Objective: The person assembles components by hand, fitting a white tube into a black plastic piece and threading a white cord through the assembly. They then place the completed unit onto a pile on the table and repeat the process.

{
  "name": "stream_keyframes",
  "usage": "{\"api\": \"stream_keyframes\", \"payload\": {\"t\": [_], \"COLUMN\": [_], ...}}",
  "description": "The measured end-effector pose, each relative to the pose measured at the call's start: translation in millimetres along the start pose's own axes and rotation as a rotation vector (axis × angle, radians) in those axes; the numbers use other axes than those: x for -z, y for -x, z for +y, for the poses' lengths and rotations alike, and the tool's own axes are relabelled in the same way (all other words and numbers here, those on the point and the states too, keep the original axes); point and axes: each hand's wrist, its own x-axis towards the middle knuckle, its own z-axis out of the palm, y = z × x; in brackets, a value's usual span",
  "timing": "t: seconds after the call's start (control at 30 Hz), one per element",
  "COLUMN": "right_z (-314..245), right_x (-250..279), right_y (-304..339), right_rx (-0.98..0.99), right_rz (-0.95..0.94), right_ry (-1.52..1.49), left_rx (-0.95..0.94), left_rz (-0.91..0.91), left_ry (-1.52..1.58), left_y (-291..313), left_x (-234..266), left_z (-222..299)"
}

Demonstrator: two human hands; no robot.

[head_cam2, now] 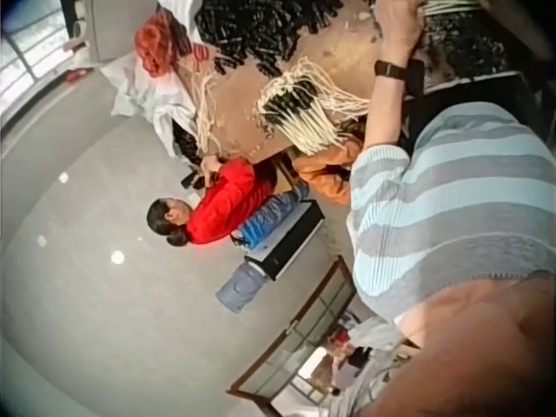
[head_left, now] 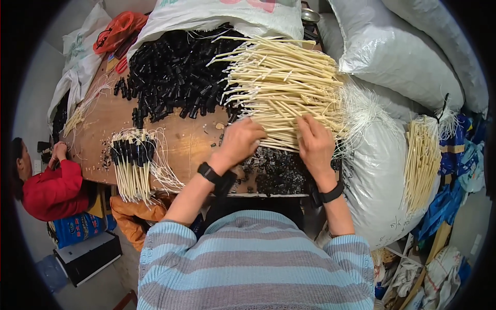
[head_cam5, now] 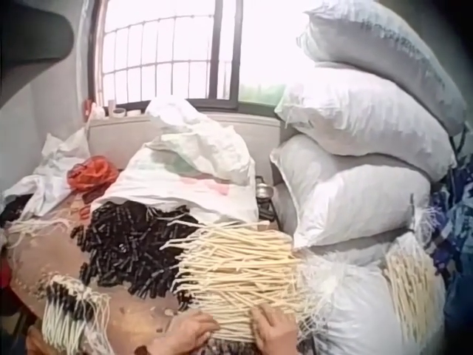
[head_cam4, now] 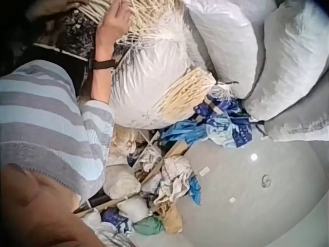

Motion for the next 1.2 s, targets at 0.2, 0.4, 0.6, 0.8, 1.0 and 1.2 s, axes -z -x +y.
{"api": "stream_keyframes", "payload": {"t": [0.2, 0.4, 0.6, 0.8, 1.0, 1.2], "right_z": [18, 7, -34, -79, -62, -59], "right_x": [-12, 0, 2, -10, -5, -8], "right_y": [-2, -9, 4, 29, 43, 45], "right_rx": [0.042, 0.061, 0.022, -0.277, -0.623, -0.663], "right_rz": [-0.009, -0.072, -0.134, -0.482, -0.495, -0.488], "right_ry": [0.016, 0.06, -0.345, -0.88, -0.904, -0.929], "left_rx": [0.152, 0.225, 0.385, 0.406, 0.556, 0.349], "left_rz": [0.421, 0.217, 0.351, 0.417, 0.137, 0.194], "left_ry": [0.131, -0.116, 0.011, -0.364, -0.119, -0.182], "left_y": [8, 84, 108, 87, 82, 81], "left_x": [35, 44, 54, 35, 46, 40], "left_z": [-37, -74, -52, -63, -66, -56]}}
